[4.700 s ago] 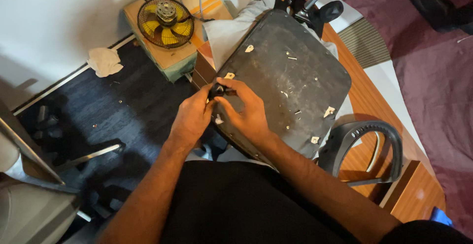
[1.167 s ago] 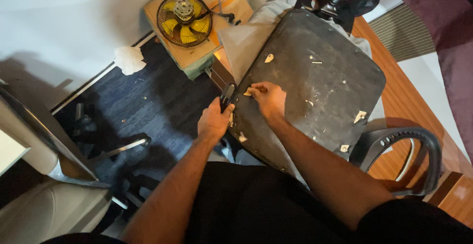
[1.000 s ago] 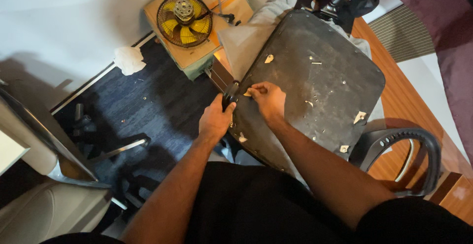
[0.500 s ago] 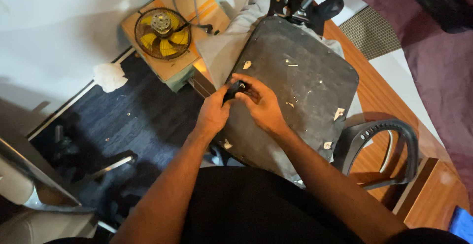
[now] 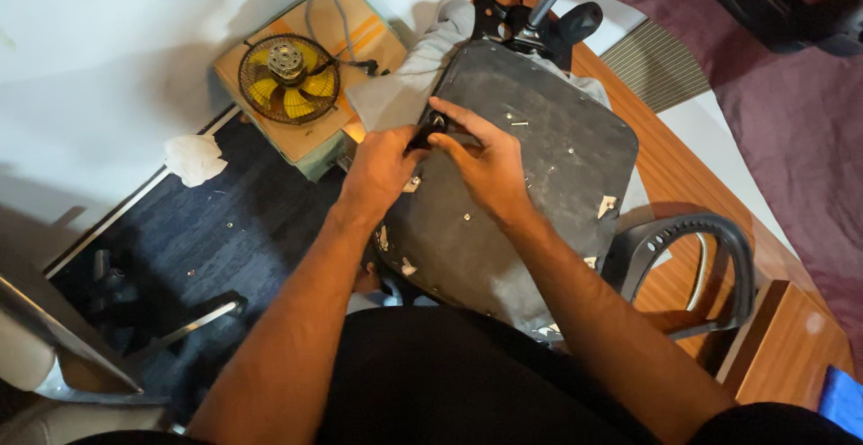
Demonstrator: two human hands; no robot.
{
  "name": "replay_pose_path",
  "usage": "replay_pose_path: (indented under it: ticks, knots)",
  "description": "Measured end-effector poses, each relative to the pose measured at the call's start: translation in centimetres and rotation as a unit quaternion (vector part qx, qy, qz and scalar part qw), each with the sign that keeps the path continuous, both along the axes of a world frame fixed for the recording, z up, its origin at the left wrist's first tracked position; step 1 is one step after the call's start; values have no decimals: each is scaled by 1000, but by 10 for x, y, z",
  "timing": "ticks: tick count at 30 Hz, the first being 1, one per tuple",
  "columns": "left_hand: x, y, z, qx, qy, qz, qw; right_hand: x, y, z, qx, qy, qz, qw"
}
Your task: The person sits on the floor with an office chair seat on their lap and works on a small black plastic component on the underside of the seat, twisting and pressing it by hand against the seat mechanism throughout the clip.
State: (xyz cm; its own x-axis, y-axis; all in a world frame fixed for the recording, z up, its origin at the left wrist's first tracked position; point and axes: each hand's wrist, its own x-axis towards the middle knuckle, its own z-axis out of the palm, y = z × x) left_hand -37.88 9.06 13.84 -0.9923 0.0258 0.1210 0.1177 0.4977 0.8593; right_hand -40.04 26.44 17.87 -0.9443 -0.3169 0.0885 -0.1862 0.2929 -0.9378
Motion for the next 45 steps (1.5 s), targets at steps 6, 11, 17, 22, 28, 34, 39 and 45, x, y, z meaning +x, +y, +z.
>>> replay_pose_path:
  ticks: [6,11,17,22,28,34,39,45]
  knots:
    - [1,0,-3,4,-36,-18,999,6,4,1,-19,2,10,1000]
    - [1,1,-8,6,-24,-19,1000,6,3,0,0,8,-4,1000]
    - [1,5,-13,32,-75,-15,997,10,6,-6,-6,0,-5,1000]
    - [2,11,-11,19,23,-5,1000,6,2,-18,-62,6,-39,997]
    - [11,18,2,17,-19,4,1000,14,2,-15,-74,-6,-37,997]
    - [15,13,2,5,12,0,1000,16,2,-3,-23,80,41,996]
    - [15,21,-7,5,64,33,997,15,-4,-4,20,93,-15,995]
    - [19,13,-1,45,45,-9,998,22,3,-10,18,137,-10,990]
